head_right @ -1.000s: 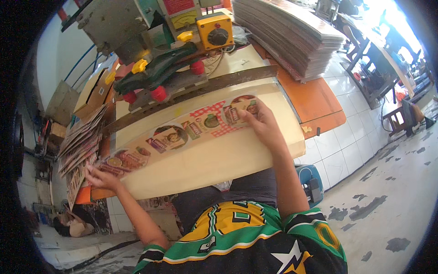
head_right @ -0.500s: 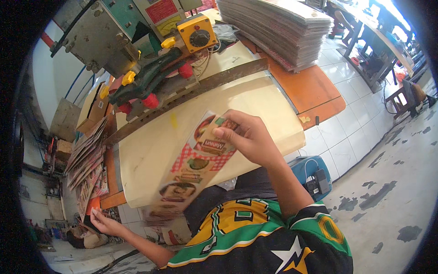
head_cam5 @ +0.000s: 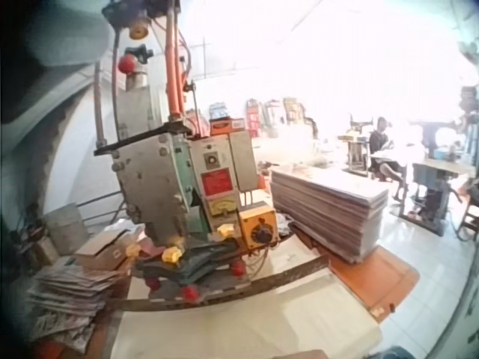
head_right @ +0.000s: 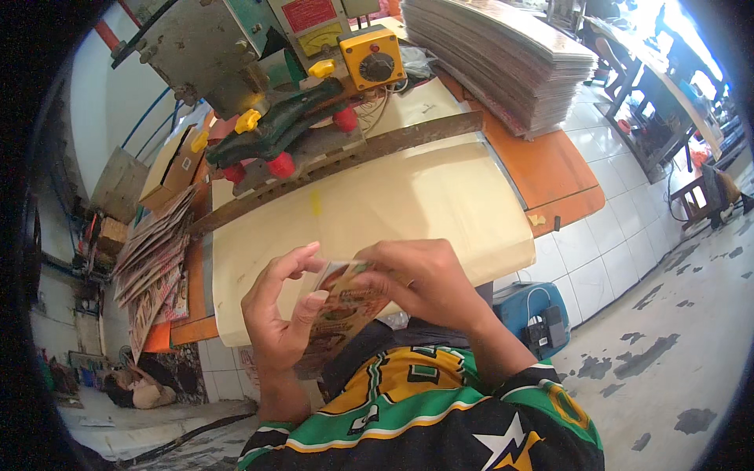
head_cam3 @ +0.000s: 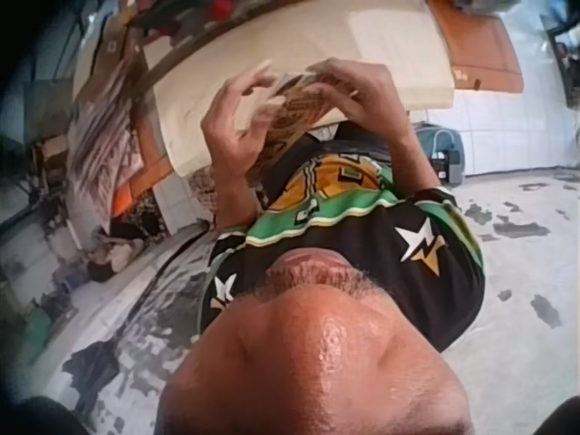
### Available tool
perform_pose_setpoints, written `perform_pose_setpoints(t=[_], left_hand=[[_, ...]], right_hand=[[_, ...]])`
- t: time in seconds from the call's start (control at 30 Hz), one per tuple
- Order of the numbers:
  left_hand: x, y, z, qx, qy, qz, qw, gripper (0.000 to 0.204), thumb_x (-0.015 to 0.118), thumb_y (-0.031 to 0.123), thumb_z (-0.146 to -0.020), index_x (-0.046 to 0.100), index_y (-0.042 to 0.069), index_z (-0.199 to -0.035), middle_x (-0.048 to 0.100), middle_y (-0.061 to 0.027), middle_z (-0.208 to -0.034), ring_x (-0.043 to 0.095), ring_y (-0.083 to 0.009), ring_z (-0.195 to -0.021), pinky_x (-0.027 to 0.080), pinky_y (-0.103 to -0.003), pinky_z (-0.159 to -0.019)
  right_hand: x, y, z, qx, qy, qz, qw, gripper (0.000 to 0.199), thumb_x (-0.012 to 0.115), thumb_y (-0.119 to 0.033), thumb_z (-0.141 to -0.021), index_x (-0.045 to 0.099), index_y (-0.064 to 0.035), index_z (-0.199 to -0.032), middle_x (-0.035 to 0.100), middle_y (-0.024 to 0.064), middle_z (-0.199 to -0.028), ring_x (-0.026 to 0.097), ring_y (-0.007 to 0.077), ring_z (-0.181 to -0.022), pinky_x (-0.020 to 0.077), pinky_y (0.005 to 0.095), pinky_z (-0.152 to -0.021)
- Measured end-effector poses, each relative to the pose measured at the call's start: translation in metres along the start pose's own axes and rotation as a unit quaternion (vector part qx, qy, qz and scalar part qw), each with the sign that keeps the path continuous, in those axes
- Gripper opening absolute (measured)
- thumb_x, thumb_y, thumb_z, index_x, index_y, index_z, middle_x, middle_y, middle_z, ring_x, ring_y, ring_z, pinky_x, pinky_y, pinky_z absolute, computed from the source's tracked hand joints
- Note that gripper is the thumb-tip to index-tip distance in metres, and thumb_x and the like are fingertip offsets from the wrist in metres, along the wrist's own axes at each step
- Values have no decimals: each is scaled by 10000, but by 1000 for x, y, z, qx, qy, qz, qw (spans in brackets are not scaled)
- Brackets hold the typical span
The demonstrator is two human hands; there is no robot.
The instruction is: The person positions a printed plastic sheet under a heat sealer, presses the sealer bar down by hand, and then pulls the sheet away to check the seal.
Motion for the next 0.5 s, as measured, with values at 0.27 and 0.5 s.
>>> perform_pose_setpoints(t=[0.27, 0.5], left_hand=[[9, 13, -2, -44, 21, 20, 999, 136, 676, 101, -973, 737, -20, -968, 748, -123, -904, 691, -178, -799, 522, -280, -731], [4, 0, 14, 5, 55, 19, 998, 140, 627, 60, -978, 724, -34, -945, 739, -128, -875, 700, -210, -807, 536, -313, -739]], right_hand=[[15, -3, 6, -30, -51, -5, 998, 210, 804, -180, -852, 713, -66, -1003, 682, 134, -756, 685, 335, -675, 518, 403, -601], [28, -5, 7, -24, -75, -49, 996, 204, 790, -203, -873, 700, -70, -999, 685, 133, -776, 678, 352, -684, 518, 412, -604]])
Point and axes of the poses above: each hand's wrist, its own z-axis away from the middle knuckle, its own x-axis out of the palm, y = z × x, the point moved 4 cm from there along -z, towards the middle knuckle
